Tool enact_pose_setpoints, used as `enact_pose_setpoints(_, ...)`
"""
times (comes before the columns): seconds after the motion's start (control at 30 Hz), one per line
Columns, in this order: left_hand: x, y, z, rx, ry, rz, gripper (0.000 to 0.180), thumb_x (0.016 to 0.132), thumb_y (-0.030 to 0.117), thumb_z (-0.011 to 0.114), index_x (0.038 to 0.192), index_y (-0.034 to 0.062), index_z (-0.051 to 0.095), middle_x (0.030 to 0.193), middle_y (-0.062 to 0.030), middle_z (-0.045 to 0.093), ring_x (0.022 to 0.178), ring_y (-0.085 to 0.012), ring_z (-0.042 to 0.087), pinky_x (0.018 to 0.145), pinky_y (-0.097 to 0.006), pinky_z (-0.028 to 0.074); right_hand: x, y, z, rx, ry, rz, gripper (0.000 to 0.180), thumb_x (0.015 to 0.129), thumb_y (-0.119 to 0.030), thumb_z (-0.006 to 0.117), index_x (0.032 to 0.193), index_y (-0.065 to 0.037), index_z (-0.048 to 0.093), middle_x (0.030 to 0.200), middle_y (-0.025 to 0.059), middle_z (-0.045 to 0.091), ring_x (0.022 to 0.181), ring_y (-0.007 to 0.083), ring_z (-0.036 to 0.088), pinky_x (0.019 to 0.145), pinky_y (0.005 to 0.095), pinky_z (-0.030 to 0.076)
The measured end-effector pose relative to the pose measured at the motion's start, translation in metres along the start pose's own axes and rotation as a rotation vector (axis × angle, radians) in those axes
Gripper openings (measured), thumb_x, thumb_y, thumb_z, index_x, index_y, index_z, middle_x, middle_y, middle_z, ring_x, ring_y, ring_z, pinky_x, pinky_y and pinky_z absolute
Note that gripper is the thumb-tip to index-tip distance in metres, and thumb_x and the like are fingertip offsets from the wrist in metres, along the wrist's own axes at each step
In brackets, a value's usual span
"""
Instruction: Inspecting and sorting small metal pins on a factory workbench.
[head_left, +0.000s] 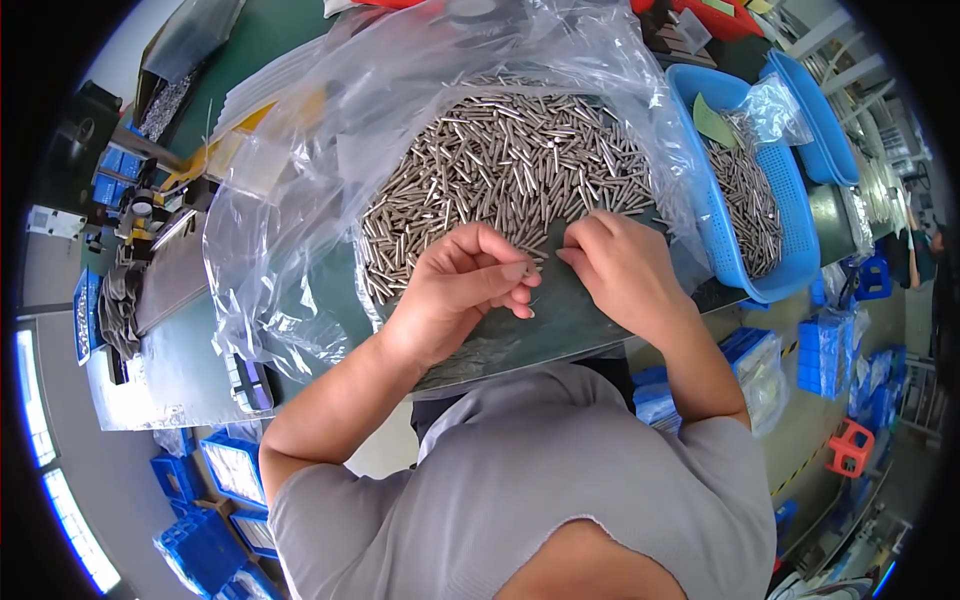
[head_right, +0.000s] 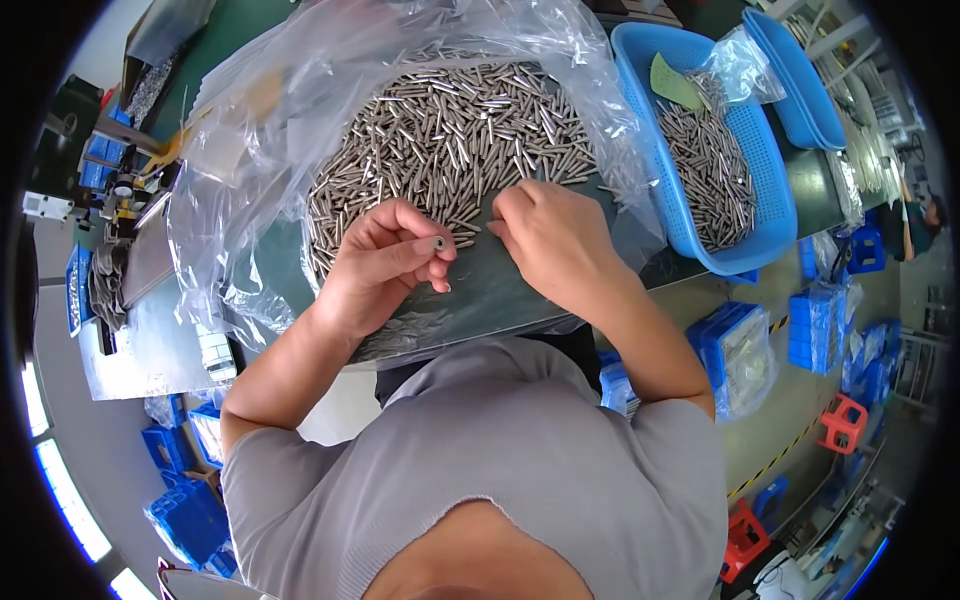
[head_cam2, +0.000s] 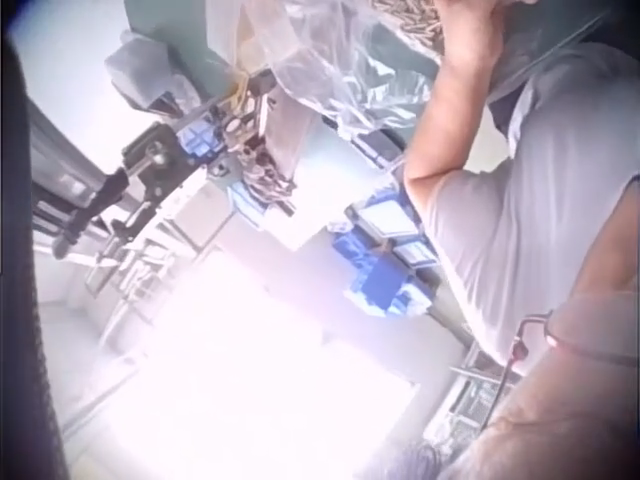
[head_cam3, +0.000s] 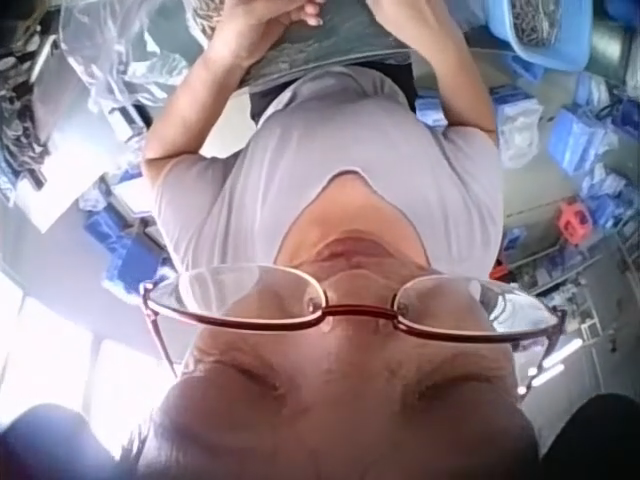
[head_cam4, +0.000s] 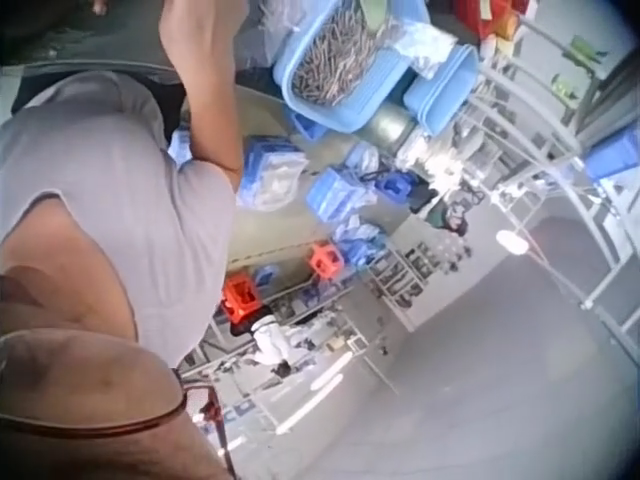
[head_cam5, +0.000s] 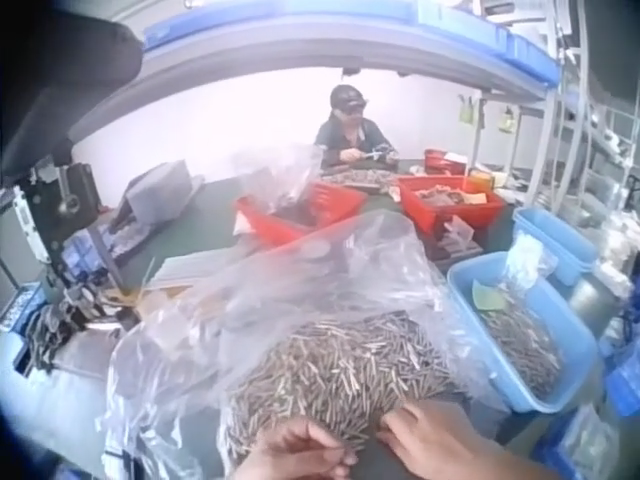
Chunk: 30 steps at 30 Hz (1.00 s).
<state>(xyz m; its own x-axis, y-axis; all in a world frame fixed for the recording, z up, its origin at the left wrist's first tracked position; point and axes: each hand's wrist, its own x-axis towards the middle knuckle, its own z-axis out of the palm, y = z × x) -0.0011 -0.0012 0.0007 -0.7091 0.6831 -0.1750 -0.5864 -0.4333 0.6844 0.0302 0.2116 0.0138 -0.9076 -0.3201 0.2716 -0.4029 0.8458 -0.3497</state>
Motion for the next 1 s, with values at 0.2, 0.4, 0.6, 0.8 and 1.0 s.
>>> enact_pose_setpoints(0.2, 0.001, -0.002, 0.001, -0.083, -0.073, -0.039, 0.005, 0.088, 0.0, 0.056, 0.092, -0.0006, 0.056, 0.089, -0.0137, 0.064, 0.076, -0.0174, 0.064, 0.07, -0.033, 0.055, -0.007, -0.017, -0.008, 0.997, 0.112, 0.223, 0.007, 0.087, -0.004, 0.06, 0.089, 0.0, 0.055, 0.078, 0.0031, 0.057, 0.065, 0.0074, 0.052, 0.06, 0.0205, 0.044)
enact_pose_setpoints(0.4, 0.0, -0.002, 0.001, -0.073, -0.06, -0.047, 0.004, 0.088, 0.0, 0.056, 0.092, -0.0008, 0.056, 0.088, -0.0138, 0.064, 0.078, -0.0179, 0.064, 0.07, -0.034, 0.055, -0.004, -0.023, 0.001, 1.084, 0.147, 0.185, 0.008, 0.088, -0.005, 0.059, 0.09, 0.001, 0.055, 0.079, 0.0031, 0.059, 0.071, 0.0055, 0.054, 0.062, 0.0198, 0.045)
enact_pose_setpoints(0.6, -0.001, -0.002, 0.001, -0.067, -0.067, -0.049, 0.005, 0.087, 0.0, 0.057, 0.091, -0.0017, 0.056, 0.087, -0.0134, 0.064, 0.076, -0.0186, 0.065, 0.069, -0.033, 0.055, 0.002, -0.029, 0.003, 1.034, 0.127, 0.03, 0.008, 0.087, -0.003, 0.06, 0.087, 0.003, 0.054, 0.08, 0.0063, 0.058, 0.071, 0.0114, 0.061, 0.063, 0.0234, 0.051)
enact_pose_setpoints(0.8, -0.002, -0.003, 0.0, 0.003, -0.068, -0.048, 0.004, 0.087, 0.001, 0.058, 0.089, -0.0021, 0.056, 0.085, -0.0133, 0.064, 0.075, -0.019, 0.065, 0.068, -0.033, 0.055, 0.001, -0.026, 0.005, 1.51, -0.126, 0.377, 0.01, 0.084, -0.002, 0.063, 0.084, 0.002, 0.054, 0.083, 0.0063, 0.056, 0.07, 0.0117, 0.061, 0.06, 0.0223, 0.049)
enact_pose_setpoints(1.0, 0.0, -0.004, 0.0, -0.009, 0.026, 0.014, 0.003, 0.085, -0.002, 0.056, 0.089, -0.0011, 0.056, 0.086, -0.0138, 0.065, 0.074, -0.0176, 0.064, 0.068, -0.033, 0.055, -0.006, -0.022, 0.014, 0.878, 0.357, 0.118, 0.007, 0.082, 0.0, 0.063, 0.083, 0.001, 0.056, 0.082, 0.0043, 0.055, 0.067, 0.0081, 0.052, 0.058, 0.0208, 0.041)
